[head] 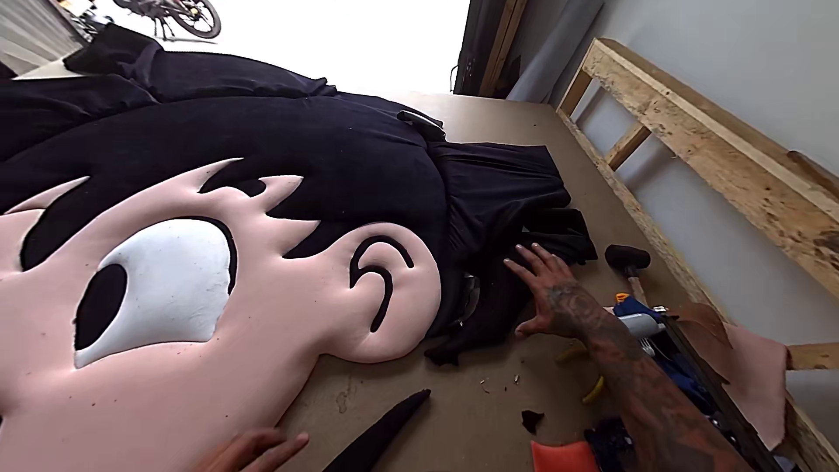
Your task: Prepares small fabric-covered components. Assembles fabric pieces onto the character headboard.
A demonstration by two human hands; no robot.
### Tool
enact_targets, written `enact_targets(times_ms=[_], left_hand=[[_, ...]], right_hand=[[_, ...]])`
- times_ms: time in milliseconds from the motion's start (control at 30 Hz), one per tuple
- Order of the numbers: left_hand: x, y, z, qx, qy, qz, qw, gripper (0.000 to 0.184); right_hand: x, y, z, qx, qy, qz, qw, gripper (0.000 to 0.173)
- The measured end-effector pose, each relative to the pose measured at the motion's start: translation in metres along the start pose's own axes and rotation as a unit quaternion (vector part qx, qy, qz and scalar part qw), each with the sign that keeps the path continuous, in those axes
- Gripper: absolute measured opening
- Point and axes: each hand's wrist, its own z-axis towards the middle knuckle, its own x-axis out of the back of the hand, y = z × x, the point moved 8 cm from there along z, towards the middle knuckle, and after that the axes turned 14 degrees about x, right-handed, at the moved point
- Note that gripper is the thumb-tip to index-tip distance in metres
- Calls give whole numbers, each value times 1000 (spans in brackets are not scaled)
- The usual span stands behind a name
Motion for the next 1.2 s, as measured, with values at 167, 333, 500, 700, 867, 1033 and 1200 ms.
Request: enact_targets(times_ms=[167, 333, 500, 700, 867, 1033, 1200], left_hand=[[-8, 97, 144, -113, 138, 30, 984, 42], [-40, 176, 283, -116, 137, 41, 983, 48], [-69, 202, 355, -114, 95, 118, 982, 54], [-77, 192, 355, -133, 133, 97, 977, 56], [-77, 193, 356, -123, 120, 97, 980, 62], [-77, 193, 355, -119, 112, 98, 982, 65], [-76, 193, 357, -120, 109, 98, 982, 63]], right_hand=[[-8, 22, 7, 83, 33, -21, 996, 133], [-9, 16, 25, 161, 62, -10, 985, 128], [-14, 20, 23, 146, 57, 2, 988, 122], [-16, 50, 13, 91, 57, -22, 994, 113], [-7, 101, 17, 6, -47, -9, 999, 137], [-16, 121, 15, 27, -34, -12, 999, 146], [33, 109, -9, 90, 58, -47, 993, 125]])
